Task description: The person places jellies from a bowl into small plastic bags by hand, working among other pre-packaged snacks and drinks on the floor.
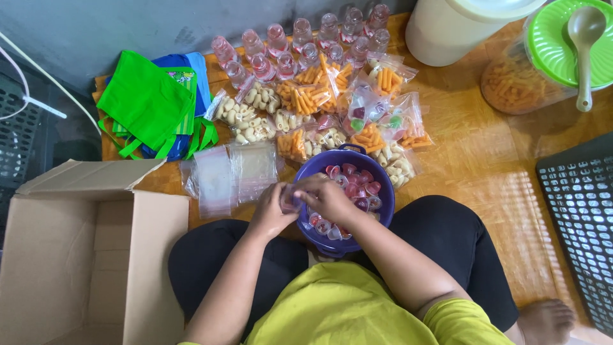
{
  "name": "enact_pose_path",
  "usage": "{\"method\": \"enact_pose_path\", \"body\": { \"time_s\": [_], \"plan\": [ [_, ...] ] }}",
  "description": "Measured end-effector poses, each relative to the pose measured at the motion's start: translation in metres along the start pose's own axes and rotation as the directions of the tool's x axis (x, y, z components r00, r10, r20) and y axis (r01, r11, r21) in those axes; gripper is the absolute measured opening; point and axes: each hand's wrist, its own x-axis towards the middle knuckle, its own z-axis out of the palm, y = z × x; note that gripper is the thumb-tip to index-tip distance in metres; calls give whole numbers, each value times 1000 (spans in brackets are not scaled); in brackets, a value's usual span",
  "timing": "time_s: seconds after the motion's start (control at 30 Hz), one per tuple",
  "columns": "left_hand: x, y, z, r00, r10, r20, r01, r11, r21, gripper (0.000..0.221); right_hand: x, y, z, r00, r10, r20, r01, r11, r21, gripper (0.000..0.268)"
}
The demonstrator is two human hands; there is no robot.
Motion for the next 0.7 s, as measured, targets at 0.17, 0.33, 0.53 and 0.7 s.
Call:
{"method": "enact_pose_path", "body": {
  "time_s": [0.17, 0.33, 0.53, 0.7],
  "plan": [
    [-4, 0, 3, 996, -83, 18, 85, 988, -127, 56, -1, 44, -10, 865, 499, 52, -444, 809, -386, 21],
    [-1, 4, 4, 985, -159, 71, 171, 961, -216, 53, -30, 118, 44, 708, 668, 230, -279, 563, -778, 26],
    [-5, 9, -1, 981, -171, 90, 187, 960, -210, 57, -14, 76, 9, 640, 728, 244, -488, 631, -604, 34],
    [-4, 15, -3, 990, -116, 81, 127, 982, -141, 57, 0, 6, -40, 919, 378, -109, -390, 911, -134, 32]
  ]
}}
